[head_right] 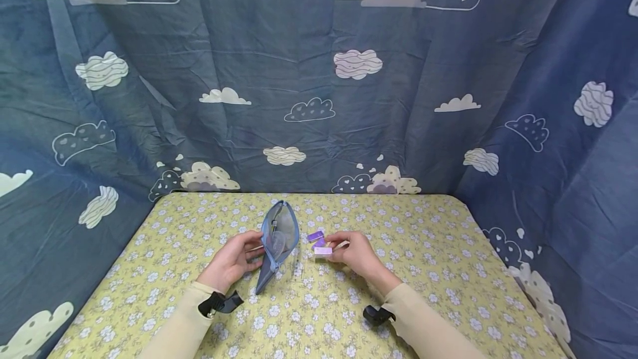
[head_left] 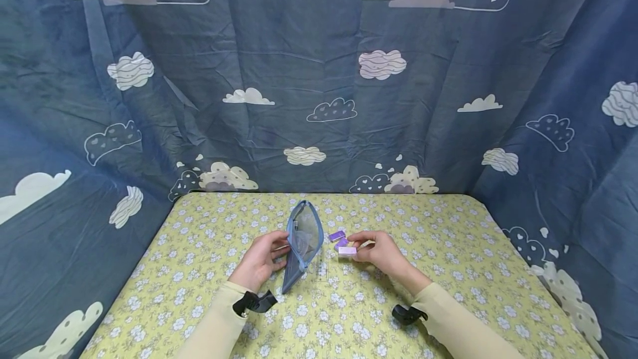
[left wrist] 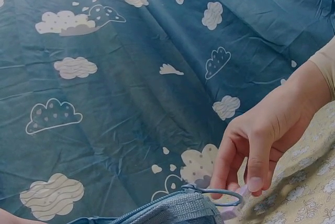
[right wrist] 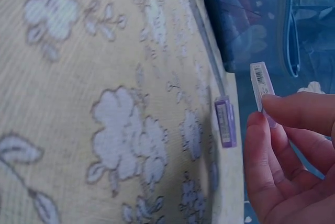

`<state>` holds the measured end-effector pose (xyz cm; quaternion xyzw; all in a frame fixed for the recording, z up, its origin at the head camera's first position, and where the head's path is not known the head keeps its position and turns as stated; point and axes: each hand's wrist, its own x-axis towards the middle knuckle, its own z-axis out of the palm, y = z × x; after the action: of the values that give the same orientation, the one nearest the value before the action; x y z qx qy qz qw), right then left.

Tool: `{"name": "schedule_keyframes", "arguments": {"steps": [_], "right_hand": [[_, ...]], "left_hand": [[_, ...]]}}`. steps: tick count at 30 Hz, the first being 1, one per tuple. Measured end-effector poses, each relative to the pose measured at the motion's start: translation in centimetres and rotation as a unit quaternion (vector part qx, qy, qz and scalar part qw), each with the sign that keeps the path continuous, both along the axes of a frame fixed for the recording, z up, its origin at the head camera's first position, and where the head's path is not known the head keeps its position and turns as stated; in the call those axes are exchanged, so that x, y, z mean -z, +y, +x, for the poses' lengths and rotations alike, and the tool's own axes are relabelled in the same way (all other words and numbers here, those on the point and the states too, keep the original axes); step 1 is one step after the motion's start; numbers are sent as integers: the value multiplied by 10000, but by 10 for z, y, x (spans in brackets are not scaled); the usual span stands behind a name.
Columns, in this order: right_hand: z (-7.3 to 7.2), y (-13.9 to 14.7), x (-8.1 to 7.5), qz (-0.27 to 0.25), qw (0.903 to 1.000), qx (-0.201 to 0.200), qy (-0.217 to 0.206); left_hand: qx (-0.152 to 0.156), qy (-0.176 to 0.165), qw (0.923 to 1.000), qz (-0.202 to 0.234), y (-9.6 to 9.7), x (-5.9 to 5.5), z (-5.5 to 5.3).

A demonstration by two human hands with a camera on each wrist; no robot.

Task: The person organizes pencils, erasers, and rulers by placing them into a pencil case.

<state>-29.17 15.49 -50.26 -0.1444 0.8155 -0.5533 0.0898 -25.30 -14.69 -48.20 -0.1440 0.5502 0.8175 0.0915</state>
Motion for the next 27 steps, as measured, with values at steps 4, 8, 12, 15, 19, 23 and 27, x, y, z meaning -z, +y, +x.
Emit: {"name": "schedule_keyframes", "arguments": {"steps": [4, 8, 12, 15, 19, 23, 27], "right_hand": [[1, -1, -4, -25, 9999, 25, 118], [0, 1, -4, -140, 9998, -30, 125], [0, -1, -9, -52, 9999, 52, 119], [0, -2, -12, -16, 9998, 155, 117], [0, -4, -18, -71, 9996, 214, 198], [2, -7, -26, -211, 9993, 230, 182], [4, -10, -36, -393, 9990, 207, 77]], "left_hand": [[-5, 8, 10000, -1, 0, -1, 1], [-15, -18, 10000, 7, 0, -1, 1], [-23, -29, 10000, 35, -1, -1, 0], [-31, -29, 10000, 45, -1, -2, 0], [-33, -36, 10000, 38, -1, -1, 0], [-36, -58, 10000, 49, -1, -1, 0], [-46, -50, 10000, 52, -1, -1, 0]]}}
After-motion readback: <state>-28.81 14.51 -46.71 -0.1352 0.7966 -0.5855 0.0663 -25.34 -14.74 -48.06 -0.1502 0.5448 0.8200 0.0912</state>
